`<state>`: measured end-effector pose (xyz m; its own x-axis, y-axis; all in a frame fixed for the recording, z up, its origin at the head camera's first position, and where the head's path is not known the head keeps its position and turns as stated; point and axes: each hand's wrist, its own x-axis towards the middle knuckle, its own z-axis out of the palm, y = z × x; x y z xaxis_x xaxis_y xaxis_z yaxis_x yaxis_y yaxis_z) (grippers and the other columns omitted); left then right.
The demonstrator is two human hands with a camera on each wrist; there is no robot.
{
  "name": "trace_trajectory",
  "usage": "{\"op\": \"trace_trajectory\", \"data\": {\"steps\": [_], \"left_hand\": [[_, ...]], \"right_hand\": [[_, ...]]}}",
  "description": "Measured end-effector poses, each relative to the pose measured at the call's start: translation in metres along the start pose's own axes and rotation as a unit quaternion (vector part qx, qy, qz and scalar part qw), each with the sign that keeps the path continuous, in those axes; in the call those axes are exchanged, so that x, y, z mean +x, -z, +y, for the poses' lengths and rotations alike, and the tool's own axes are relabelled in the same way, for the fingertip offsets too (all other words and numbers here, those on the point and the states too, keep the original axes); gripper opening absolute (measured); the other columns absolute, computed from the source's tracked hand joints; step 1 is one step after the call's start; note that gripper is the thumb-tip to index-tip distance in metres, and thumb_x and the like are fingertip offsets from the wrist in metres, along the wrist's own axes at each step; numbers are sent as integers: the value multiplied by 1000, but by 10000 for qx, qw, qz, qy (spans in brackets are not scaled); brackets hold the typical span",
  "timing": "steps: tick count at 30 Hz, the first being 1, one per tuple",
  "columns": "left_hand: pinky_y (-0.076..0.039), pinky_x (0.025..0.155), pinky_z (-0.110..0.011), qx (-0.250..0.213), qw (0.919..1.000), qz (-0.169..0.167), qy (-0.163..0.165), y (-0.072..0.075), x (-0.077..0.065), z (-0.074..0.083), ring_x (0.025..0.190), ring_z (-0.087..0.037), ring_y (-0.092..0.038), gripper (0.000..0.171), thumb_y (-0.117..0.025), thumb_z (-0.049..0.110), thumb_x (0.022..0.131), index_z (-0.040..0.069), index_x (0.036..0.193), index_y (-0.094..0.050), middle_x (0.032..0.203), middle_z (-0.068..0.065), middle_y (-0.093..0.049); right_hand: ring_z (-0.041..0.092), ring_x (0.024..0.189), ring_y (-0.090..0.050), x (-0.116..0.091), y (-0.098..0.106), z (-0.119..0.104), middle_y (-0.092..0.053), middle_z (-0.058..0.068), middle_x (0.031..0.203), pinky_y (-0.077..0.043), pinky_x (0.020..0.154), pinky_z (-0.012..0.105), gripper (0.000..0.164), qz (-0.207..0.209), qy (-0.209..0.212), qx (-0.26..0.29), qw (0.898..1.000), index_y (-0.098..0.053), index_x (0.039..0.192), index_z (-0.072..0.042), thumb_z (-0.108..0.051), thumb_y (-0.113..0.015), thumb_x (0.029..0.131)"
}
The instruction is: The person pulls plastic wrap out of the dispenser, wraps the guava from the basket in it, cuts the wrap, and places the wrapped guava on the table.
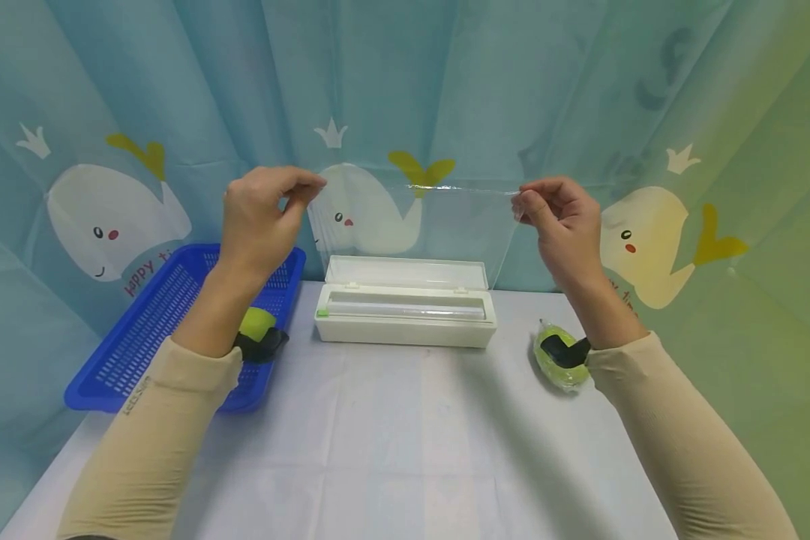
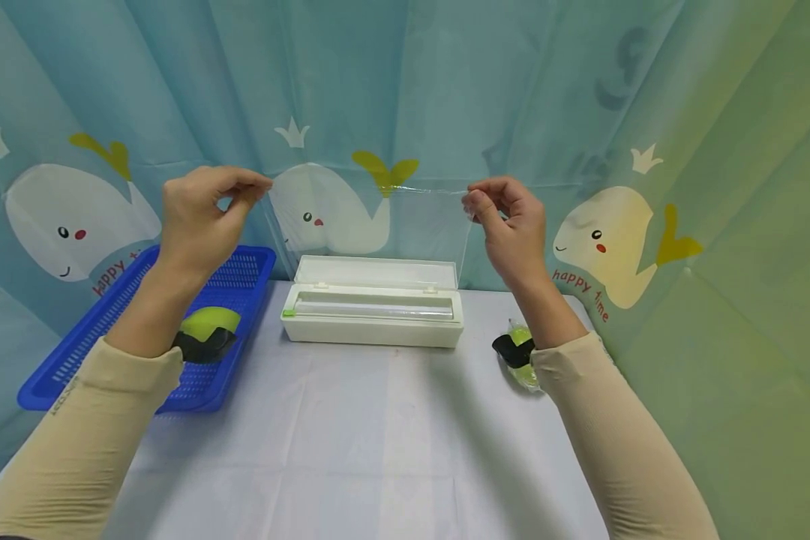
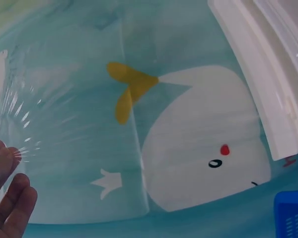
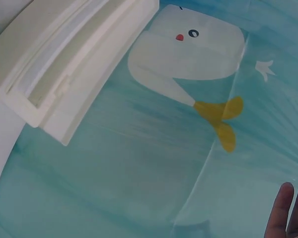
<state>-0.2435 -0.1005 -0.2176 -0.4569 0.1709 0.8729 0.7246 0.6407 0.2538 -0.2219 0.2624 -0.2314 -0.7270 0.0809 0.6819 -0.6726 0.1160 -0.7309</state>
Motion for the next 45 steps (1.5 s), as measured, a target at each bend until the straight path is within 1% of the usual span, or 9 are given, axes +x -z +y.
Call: {"op": "trace_trajectory", "data": {"steps": [13,18,23,27,33,36,39,43,45], "left_hand": [[-49,69,-38,-13,10000,70,-49,8,2,3,81,-26,-70,15,-64,5,96,5,98,-79,91,-10,-77],[-50,69,-33,-110,9998,-11,-194,15,-7,11,80,-24,-70,14,-63,4,96,3,99,-77,92,-11,-76],[-53,80,-21,-279,9983,-231,-450,35,-41,40,84,-21,-72,12,-67,-1,92,3,98,-77,92,-9,-76],[-52,88,-18,-641,9952,-440,-599,49,-77,66,88,-20,-72,14,-70,-4,87,4,95,-77,93,-6,-77],[-53,84,-15,-1305,9853,-755,-798,60,-131,91,82,-13,-71,22,-58,21,102,11,96,-77,92,1,-76],[-53,84,-15,-1744,9770,-1048,-631,61,-157,95,83,-12,-70,22,-57,24,102,13,99,-76,92,2,-75],[-53,83,-14,-2126,9650,-1517,-221,60,-179,95,86,-8,-70,11,-67,13,96,17,103,-74,94,6,-75],[-53,77,-12,-2388,9465,-2156,261,58,-202,91,83,-2,-67,36,-74,-5,83,21,107,-72,97,10,-73],[-52,73,-11,-2454,9397,-2369,257,57,-213,87,80,1,-64,40,-74,-8,81,21,108,-71,97,11,-72]], "right_hand": [[20,80,-67,3,-3,-6,-72,9,88,-58,79,22,9,6,-7,350,9994,-67,102,4,-1,-65,94],[20,79,-68,-6,0,-9,-72,10,87,-59,78,25,9,-9,122,491,9987,-66,101,8,2,-64,94],[19,79,-70,-34,12,-16,-73,10,87,-59,78,27,8,-214,247,808,9962,-64,100,13,11,-59,93],[20,83,-72,-66,29,-24,-73,13,91,-59,80,27,11,-670,410,1336,9879,-62,99,17,18,-55,91],[24,95,-68,-120,52,-27,-70,18,99,-56,86,25,11,-1568,731,1702,9701,-60,97,21,23,-53,88],[22,98,-64,-144,59,-25,-69,16,102,-53,88,23,15,-1882,728,1533,9674,-61,98,19,25,-52,87],[21,99,-62,-163,62,-21,-68,15,104,-52,87,23,19,-2112,604,1466,9645,-61,100,16,26,-51,86],[19,96,-62,-182,63,-12,-66,14,102,-53,83,24,26,-2389,385,1427,9597,-60,100,14,29,-49,83],[18,93,-62,-192,63,-7,-66,12,99,-53,81,25,30,-2519,288,1313,9584,-61,100,11,31,-49,80]]}}
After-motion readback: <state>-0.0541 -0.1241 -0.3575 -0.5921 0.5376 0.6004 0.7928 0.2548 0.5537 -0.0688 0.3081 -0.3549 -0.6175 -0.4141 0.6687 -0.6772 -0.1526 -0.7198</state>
